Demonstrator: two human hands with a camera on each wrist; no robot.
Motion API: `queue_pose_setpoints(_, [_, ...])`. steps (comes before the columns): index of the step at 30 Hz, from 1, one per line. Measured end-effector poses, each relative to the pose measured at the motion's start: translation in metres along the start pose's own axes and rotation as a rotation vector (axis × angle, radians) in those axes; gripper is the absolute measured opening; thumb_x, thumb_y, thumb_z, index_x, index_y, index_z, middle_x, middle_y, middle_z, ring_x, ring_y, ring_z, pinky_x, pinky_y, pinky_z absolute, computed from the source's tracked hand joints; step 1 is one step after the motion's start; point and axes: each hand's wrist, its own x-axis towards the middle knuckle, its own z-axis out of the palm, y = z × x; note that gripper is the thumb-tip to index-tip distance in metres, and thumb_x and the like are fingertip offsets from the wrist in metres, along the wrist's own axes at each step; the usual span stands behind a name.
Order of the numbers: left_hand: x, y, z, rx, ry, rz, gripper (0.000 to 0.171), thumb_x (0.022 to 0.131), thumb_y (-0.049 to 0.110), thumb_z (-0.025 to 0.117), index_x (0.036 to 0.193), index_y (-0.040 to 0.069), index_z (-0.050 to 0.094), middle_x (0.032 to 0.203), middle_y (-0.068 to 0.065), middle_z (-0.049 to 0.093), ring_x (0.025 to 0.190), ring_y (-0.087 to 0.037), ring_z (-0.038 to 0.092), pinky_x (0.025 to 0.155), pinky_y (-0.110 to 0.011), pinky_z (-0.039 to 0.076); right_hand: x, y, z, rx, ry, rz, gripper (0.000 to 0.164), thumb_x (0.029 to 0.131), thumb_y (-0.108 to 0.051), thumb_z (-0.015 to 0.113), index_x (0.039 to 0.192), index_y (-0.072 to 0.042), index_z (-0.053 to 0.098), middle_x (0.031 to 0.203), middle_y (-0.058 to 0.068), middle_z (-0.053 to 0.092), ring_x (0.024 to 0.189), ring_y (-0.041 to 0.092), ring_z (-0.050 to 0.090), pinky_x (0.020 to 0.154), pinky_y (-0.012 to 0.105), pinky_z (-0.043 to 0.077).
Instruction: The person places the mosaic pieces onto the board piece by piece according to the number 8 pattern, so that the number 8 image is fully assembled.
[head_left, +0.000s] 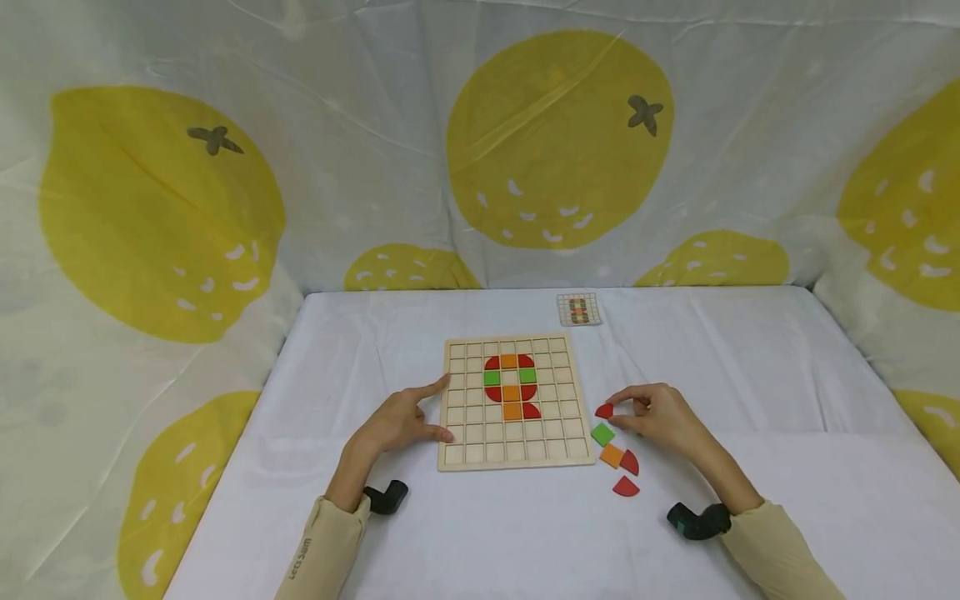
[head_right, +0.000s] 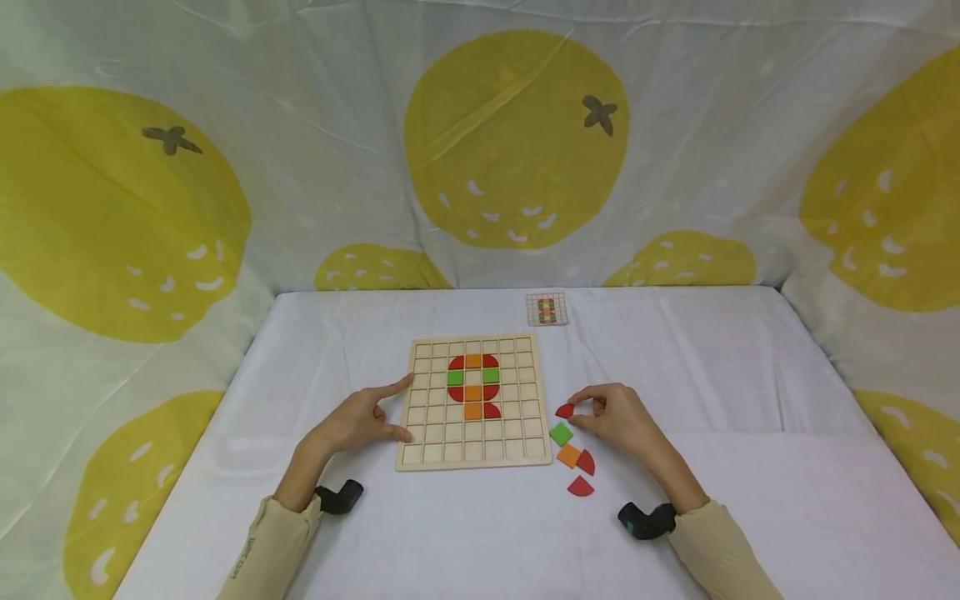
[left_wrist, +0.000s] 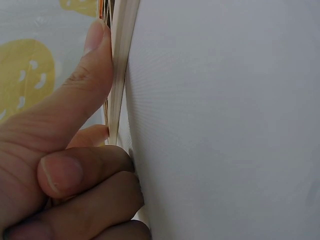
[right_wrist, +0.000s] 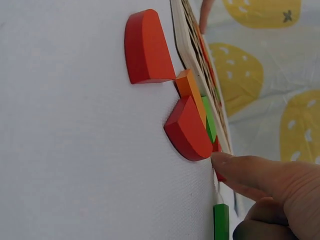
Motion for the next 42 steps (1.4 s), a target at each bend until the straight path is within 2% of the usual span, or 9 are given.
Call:
queue_pose_setpoints(7, [0.0,0.001,0.002,-0.006,0.007,-0.013,0.104,0.075,0.039,0.092,0.162,0.03,0.035,0.057,0.005,0.036,0.054,-0.01,0.029,0.056,-0.026,0.027,0.0,-0.004,0.002,0.006,0.061,-0.007,0.028,0.084,-0.019,0.086,0.109,-0.006,0.08,0.06,-0.004,0.036,0.055,0.01,0.035,0.052,0.023,0.025])
queue_pose_setpoints(12, [0.0,0.002,0.002,-0.004,0.005,-0.016,0.105,0.075,0.039,0.092,0.162,0.031,0.034,0.057,0.005,0.036,0.054,-0.01,0.029,0.056,-0.027,0.027,0.004,-0.016,0.007,0.024,0.092,-0.009,0.03,0.083,-0.021,0.087,0.109,-0.006,0.081,0.058,-0.005,0.032,0.054,0.011,0.033,0.052,0.023,0.023])
queue_pose_setpoints(20, [-0.001,0.001,0.002,-0.004,0.011,-0.013,0.105,0.074,0.039,0.092,0.162,0.031,0.035,0.057,0.005,0.037,0.054,-0.01,0.029,0.057,-0.027,0.028,0.017,-0.051,0.027,0.121,0.025,-0.014,0.03,0.086,-0.02,0.085,0.111,-0.005,0.08,0.058,-0.005,0.03,0.054,0.011,0.029,0.049,0.022,0.02])
queue_pose_setpoints(29, [-0.002,0.002,0.002,-0.022,0.011,-0.024,0.104,0.075,0.038,0.092,0.161,0.031,0.036,0.057,0.005,0.034,0.054,-0.01,0.028,0.056,-0.026,0.027,0.031,-0.084,0.056,0.174,-0.039,-0.021,0.026,0.087,-0.02,0.085,0.11,-0.01,0.081,0.058,-0.004,0.031,0.058,0.012,0.03,0.054,0.023,0.024])
queue_pose_setpoints(37, [-0.002,0.001,0.002,-0.018,0.015,-0.024,0.104,0.075,0.038,0.092,0.162,0.03,0.035,0.058,0.005,0.034,0.054,-0.01,0.029,0.055,-0.026,0.026,0.036,-0.101,0.08,0.214,-0.104,-0.028,0.026,0.086,-0.02,0.086,0.11,-0.012,0.081,0.057,-0.004,0.032,0.053,0.012,0.03,0.051,0.022,0.021])
queue_pose_setpoints(42, [-0.002,0.001,0.002,-0.021,0.014,-0.007,0.103,0.076,0.038,0.092,0.162,0.028,0.036,0.058,0.005,0.034,0.055,-0.011,0.03,0.055,-0.026,0.026,0.039,-0.105,0.09,0.188,-0.095,-0.061,0.024,0.086,-0.019,0.086,0.108,-0.013,0.082,0.057,-0.004,0.034,0.054,0.012,0.032,0.052,0.022,0.021])
